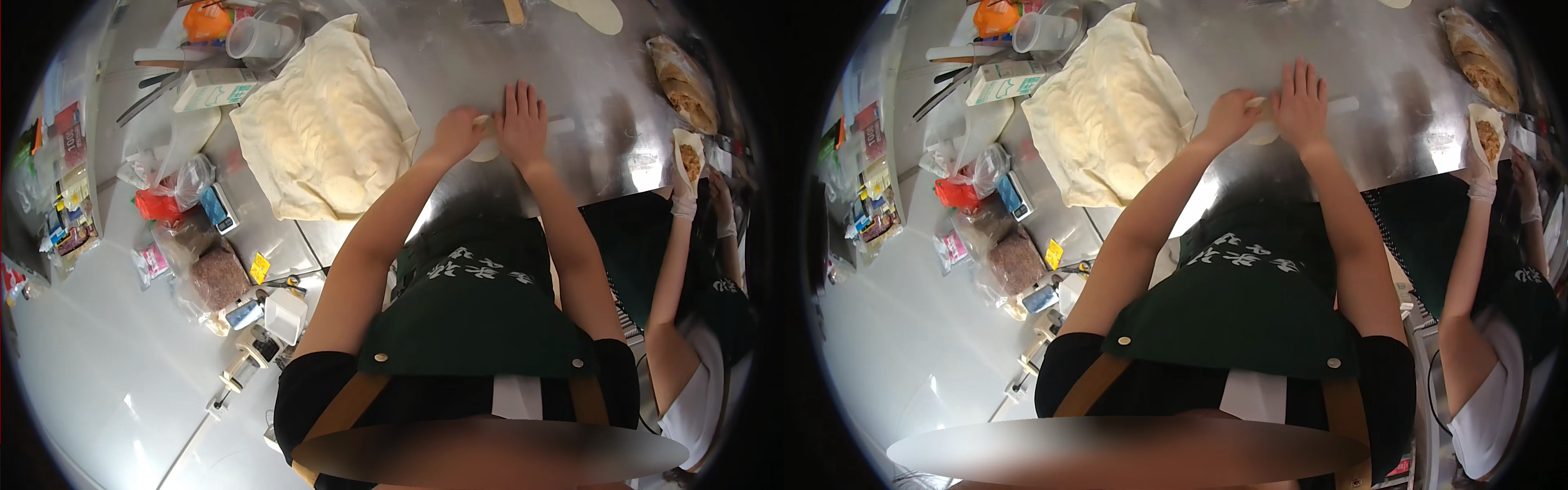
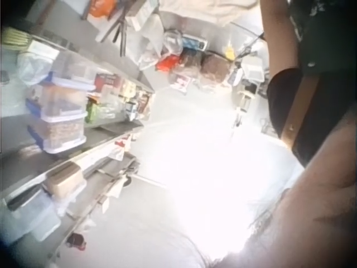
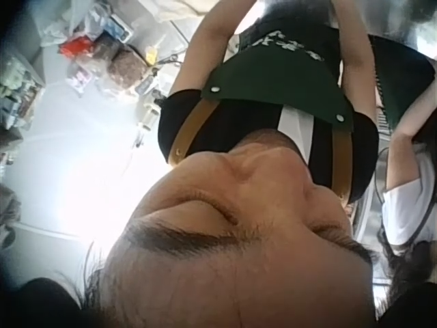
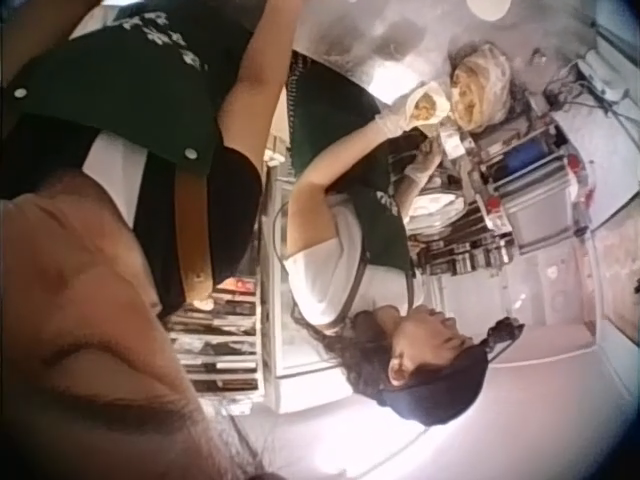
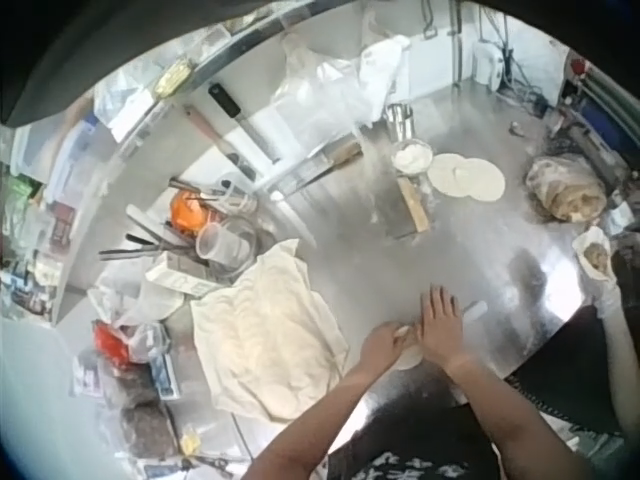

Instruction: Rolling out small pieces of dough into flat circles using a rolling pin on a stainless steel counter.

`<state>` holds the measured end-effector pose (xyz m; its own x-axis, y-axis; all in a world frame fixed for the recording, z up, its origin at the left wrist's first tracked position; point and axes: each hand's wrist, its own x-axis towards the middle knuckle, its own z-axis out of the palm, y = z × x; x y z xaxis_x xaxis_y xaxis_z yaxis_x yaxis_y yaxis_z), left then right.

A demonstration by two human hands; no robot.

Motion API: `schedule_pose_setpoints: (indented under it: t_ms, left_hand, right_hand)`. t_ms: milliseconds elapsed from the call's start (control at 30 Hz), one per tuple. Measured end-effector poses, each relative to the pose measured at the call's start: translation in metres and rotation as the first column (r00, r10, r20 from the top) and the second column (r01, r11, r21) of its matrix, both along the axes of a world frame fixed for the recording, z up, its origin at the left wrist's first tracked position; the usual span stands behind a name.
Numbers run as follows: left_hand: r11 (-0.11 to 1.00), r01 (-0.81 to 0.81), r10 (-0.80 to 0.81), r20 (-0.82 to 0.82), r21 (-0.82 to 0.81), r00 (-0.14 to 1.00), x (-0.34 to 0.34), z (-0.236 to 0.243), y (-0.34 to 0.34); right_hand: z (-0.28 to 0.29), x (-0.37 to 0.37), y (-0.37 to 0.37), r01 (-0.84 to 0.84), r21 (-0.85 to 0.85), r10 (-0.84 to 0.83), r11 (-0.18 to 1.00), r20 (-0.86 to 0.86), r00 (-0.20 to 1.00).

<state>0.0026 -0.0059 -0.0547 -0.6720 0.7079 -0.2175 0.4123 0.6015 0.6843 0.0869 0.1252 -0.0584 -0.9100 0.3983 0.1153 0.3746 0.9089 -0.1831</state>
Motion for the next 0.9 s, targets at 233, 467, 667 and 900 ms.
schedule_pose_setpoints:
  t_ms: [233, 467, 667, 900]
  left_hand:
    - [0.996, 0.062, -0.069, -0.132, -0.057, 0.989, 0.005, 0.016, -0.010]
    - [0.992, -0.123, 0.119, 0.127, 0.019, 0.985, -0.002, 0.029, -0.022]
    - [0.984, -0.175, 0.173, 0.054, 0.035, 0.983, -0.005, -0.003, -0.032]
    - [0.985, -0.170, 0.163, 0.150, 0.034, 0.975, -0.006, -0.002, -0.038]
  right_hand:
    - [0.006, 0.078, 0.006, -0.310, -0.198, 0.301, 0.930, -0.074, 0.951]
    - [0.018, 0.096, 0.034, -0.451, -0.280, 0.444, 0.848, -0.091, 0.891]
    - [0.029, 0.049, 0.045, -0.499, -0.203, 0.483, 0.843, -0.127, 0.867]
    - [0.020, 0.019, 0.044, -0.481, -0.263, 0.484, 0.837, -0.056, 0.873]
